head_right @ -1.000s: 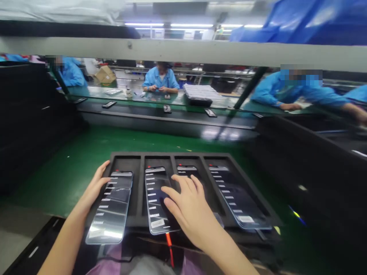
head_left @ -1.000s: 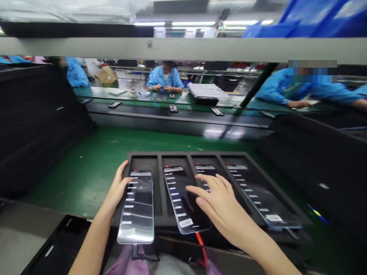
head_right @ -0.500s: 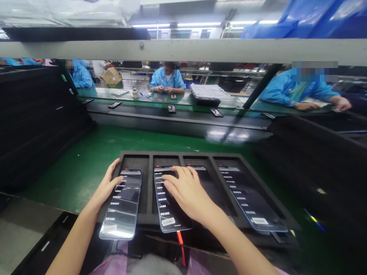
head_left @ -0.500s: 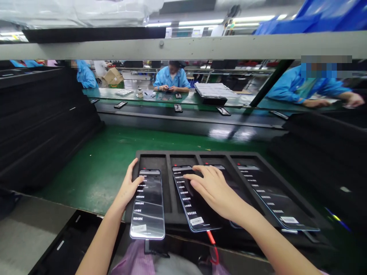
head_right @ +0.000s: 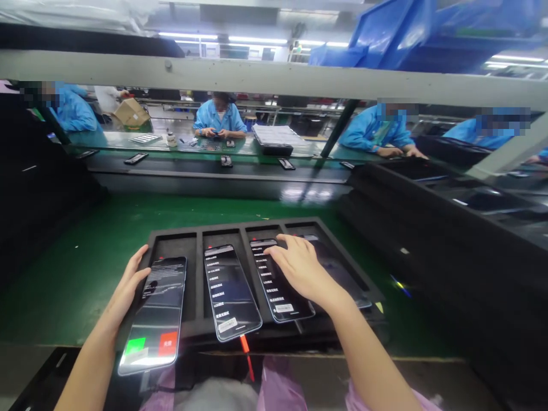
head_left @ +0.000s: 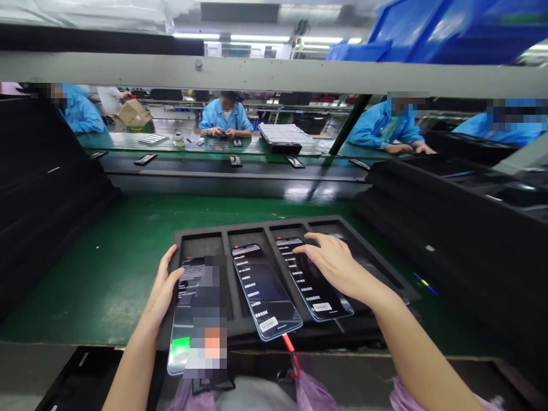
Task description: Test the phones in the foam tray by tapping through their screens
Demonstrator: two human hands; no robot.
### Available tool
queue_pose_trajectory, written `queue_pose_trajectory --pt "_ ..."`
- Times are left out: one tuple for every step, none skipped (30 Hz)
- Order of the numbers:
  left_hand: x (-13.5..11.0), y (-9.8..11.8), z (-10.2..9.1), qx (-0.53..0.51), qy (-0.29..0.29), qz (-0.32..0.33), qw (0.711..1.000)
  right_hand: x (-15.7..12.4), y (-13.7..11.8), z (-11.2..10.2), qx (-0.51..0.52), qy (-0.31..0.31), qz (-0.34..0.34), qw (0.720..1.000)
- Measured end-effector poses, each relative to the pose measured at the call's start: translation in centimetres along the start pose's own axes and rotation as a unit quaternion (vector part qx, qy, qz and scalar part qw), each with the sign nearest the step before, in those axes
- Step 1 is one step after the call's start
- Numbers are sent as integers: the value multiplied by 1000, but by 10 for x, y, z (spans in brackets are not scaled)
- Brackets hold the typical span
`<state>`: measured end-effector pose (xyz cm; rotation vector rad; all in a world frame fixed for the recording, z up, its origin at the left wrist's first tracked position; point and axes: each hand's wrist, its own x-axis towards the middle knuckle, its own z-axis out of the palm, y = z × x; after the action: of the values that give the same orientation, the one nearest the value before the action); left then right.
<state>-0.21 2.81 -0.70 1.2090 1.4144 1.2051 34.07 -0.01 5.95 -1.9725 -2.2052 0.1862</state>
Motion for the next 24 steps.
queue_pose_trajectory --pt "0 0 0 2 2 1 1000 -1 3 1 4 -1 2 1000" --pt "0 0 0 3 3 3 1000 -1 5 3 8 -3 4 1000" --pt "0 1 0 5 4 4 1000 -1 6 4 12 -6 7 1000" --pt "-1 1 1 6 5 4 1000 -1 6 6 14 -10 9 1000" --pt "-1 2 1 7 6 4 1000 0 5 7 15 -15 10 1000" --pt "-2 3 1 9 7 3 1000 1 5 8 15 -20 9 1000" --pt "-2 4 1 10 8 1 1000 1 5 7 15 -23 7 1000" --pt "-3 5 1 12 8 -1 1000 2 6 6 16 -23 5 1000" --pt "-3 6 1 14 8 -3 1000 1 8 5 18 -17 3 1000" --pt "-3 6 1 15 7 -5 1000 1 12 2 22 -5 6 1000" --pt "-3 5 1 15 6 -6 1000 -1 17 -1 26 13 15 999" --pt "-3 4 1 12 5 -6 1000 -3 23 -4 28 34 30 999" --pt "-2 3 1 7 4 -5 1000 -5 30 -7 29 53 51 997" --pt "-1 2 1 0 3 -5 1000 -7 38 -9 27 66 75 995" --pt "0 0 1 -9 3 -4 1000 -10 45 -11 23 72 98 992" --pt "1 -1 0 -16 1 -6 1000 -12 52 -12 17 72 116 990" --pt "2 -2 0 -22 0 -8 1000 -13 57 -11 10 69 128 989" --pt "3 -3 0 -25 0 -12 1000 -14 62 -10 3 64 134 989" --pt "3 -3 0 -25 -1 -16 1000 -14 66 -9 -3 61 136 989" --pt "4 -2 0 -24 -1 -19 1000 -14 68 -7 -8 59 136 989" --pt "4 -2 1 -23 -2 -22 999 -14 70 -5 -12 58 135 989" --pt "4 -1 1 -21 -2 -22 1000 -13 71 -4 -14 57 133 989" --pt "4 -1 0 -17 -2 -20 1000 -14 72 -3 -16 57 132 990" --pt "4 -1 0 -13 -2 -20 1000 -15 72 -2 -17 60 130 990"
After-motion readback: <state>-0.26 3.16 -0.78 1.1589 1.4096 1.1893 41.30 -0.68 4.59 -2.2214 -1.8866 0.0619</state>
